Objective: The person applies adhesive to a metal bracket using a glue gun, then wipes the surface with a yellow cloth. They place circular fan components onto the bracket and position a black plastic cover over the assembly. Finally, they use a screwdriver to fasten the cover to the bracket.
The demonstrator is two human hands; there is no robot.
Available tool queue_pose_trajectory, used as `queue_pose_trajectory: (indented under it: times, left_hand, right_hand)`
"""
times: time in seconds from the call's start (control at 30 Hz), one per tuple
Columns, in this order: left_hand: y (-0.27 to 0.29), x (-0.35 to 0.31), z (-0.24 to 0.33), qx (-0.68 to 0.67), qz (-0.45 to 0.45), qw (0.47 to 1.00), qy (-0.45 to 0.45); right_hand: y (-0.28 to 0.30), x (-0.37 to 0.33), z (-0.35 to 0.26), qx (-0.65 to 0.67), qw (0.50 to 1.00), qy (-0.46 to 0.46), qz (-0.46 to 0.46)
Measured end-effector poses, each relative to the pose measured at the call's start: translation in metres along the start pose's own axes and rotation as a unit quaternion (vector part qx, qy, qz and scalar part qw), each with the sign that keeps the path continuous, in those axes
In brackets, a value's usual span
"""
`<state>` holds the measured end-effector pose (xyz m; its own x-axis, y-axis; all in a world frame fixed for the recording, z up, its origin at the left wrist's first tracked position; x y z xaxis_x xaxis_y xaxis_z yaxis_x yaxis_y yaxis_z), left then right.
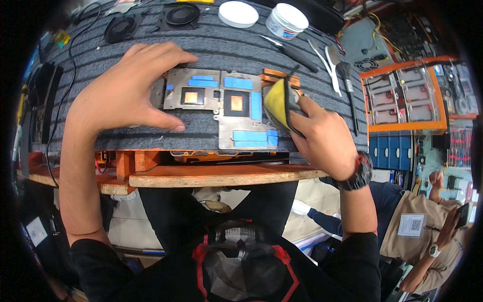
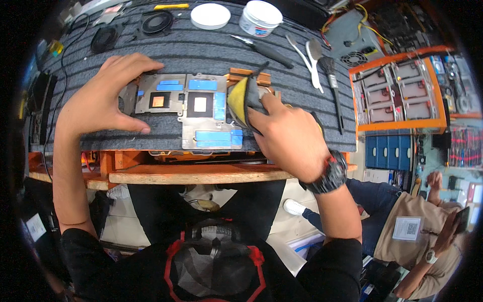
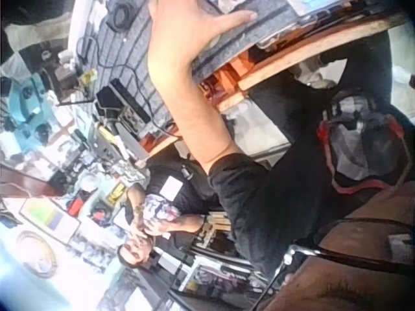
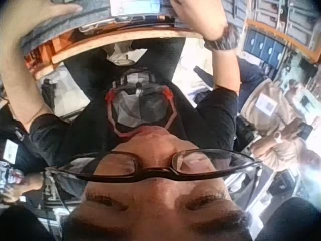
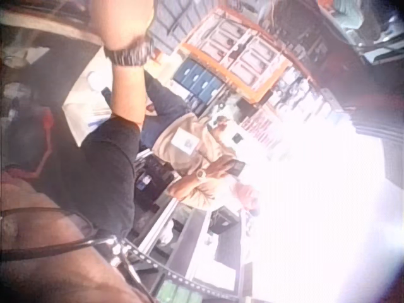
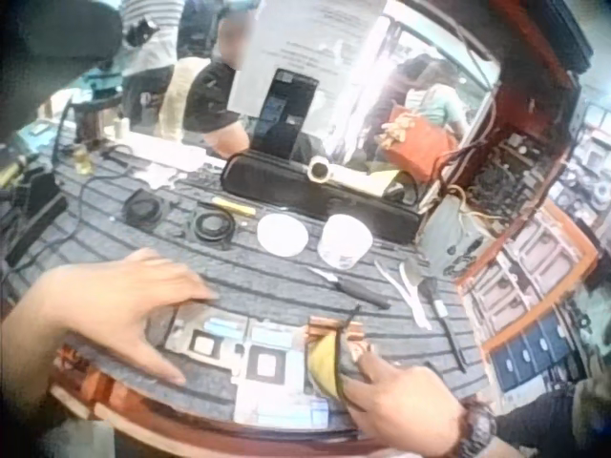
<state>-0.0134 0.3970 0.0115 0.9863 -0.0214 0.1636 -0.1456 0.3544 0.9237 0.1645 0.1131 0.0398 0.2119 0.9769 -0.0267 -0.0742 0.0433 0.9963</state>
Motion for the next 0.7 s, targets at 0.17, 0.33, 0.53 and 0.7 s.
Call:
queue_pose_trajectory:
  times: [0.17,0.33,0.53,0.7]
  left_hand:
    - [0.0,-0.004,0.002,0.01,0.013,1.0,-0.009]
    - [-0.004,-0.005,0.003,0.026,0.019,0.999,-0.003]
    - [-0.005,-0.005,0.0,0.025,0.031,0.999,-0.01]
    - [-0.004,-0.004,0.001,-0.012,0.02,1.0,-0.001]
  right_hand:
    - [-0.003,0.016,0.0,-0.039,0.999,-0.014,0.027]
    - [-0.003,0.003,-0.002,-0.016,1.0,-0.004,-0.006]
    - [-0.006,0.006,-0.003,0.011,1.0,0.006,-0.004]
    - [-0.001,0.013,-0.001,0.004,1.0,0.016,0.002]
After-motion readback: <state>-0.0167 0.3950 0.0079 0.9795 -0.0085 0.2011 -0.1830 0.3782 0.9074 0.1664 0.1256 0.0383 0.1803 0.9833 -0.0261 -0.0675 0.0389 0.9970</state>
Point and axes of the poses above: each hand's wrist, its own x-axis towards the middle knuckle, its own y-axis out of the back of the hand, z = x × y, the point moved 2 cm from there along x, towards the middle knuckle, and after that the axes turned 3 degrees about -x, right-handed, at the moved point
